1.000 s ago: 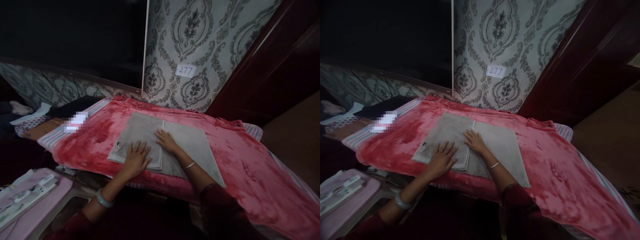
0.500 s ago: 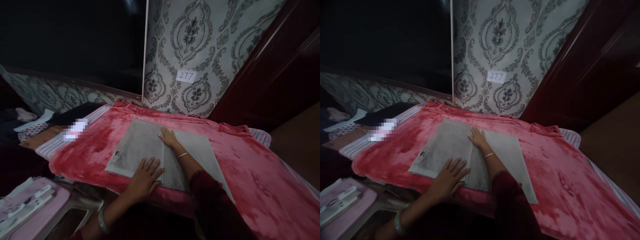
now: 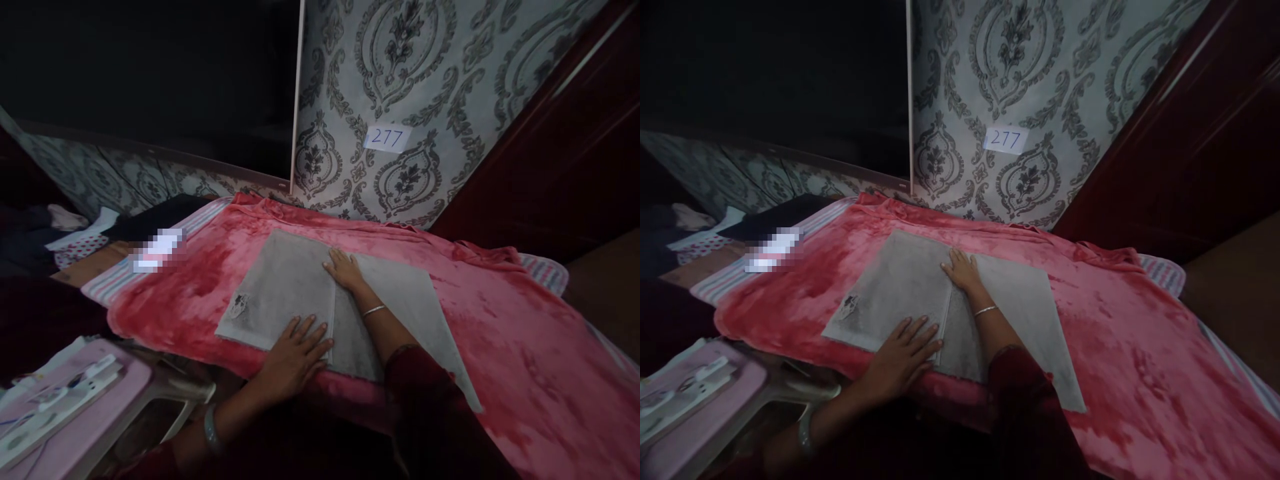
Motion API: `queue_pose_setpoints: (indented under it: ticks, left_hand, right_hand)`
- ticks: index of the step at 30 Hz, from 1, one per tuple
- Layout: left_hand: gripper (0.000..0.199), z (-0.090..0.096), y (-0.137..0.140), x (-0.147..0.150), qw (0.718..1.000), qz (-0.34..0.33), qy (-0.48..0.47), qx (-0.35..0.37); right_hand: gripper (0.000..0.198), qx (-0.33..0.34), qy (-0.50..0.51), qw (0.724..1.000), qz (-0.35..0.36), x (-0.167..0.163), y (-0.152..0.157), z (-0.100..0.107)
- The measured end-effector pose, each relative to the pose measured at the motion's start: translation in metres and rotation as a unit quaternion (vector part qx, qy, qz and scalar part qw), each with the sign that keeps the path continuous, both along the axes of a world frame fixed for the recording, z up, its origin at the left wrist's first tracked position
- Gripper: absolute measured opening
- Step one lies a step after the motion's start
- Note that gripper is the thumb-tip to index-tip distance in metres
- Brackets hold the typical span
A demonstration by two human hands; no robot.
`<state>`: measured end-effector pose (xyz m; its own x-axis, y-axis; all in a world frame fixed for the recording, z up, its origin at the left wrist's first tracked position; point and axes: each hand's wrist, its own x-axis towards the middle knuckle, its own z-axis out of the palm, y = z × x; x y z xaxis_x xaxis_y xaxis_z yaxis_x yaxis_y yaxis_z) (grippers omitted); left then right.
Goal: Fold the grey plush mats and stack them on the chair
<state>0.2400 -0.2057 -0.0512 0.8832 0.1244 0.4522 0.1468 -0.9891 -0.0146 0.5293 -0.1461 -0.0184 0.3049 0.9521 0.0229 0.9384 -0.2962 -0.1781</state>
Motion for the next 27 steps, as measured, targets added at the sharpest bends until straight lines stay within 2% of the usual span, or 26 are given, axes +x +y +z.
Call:
queue_pose_setpoints:
  ticks: [8, 11, 14, 20, 27]
  left_hand:
    - [0.038, -0.008, 0.001, -0.001, 0.999, -0.016, -0.041, -0.014]
    - [0.034, -0.010, 0.002, -0.003, 0.997, -0.036, -0.073, -0.014]
    - [0.031, -0.011, 0.002, -0.005, 0.992, -0.052, -0.116, -0.015]
    - [0.031, -0.008, 0.003, -0.007, 0.985, -0.062, -0.157, -0.042]
    - [0.026, 0.002, 0.001, -0.008, 0.975, -0.071, -0.203, -0.059]
  right_hand:
    - [0.063, -0.030, 0.000, 0.999, -0.012, -0.011, -0.003, 0.017]
    - [0.062, -0.022, -0.019, 0.999, 0.045, -0.031, -0.012, 0.019]
    - [0.065, -0.017, -0.021, 0.991, 0.129, -0.058, -0.036, 0.015]
    - [0.055, -0.019, 0.014, 0.975, 0.220, -0.086, -0.106, 0.006]
    - [0.056, -0.003, 0.106, 0.963, 0.246, -0.089, -0.163, 0.006]
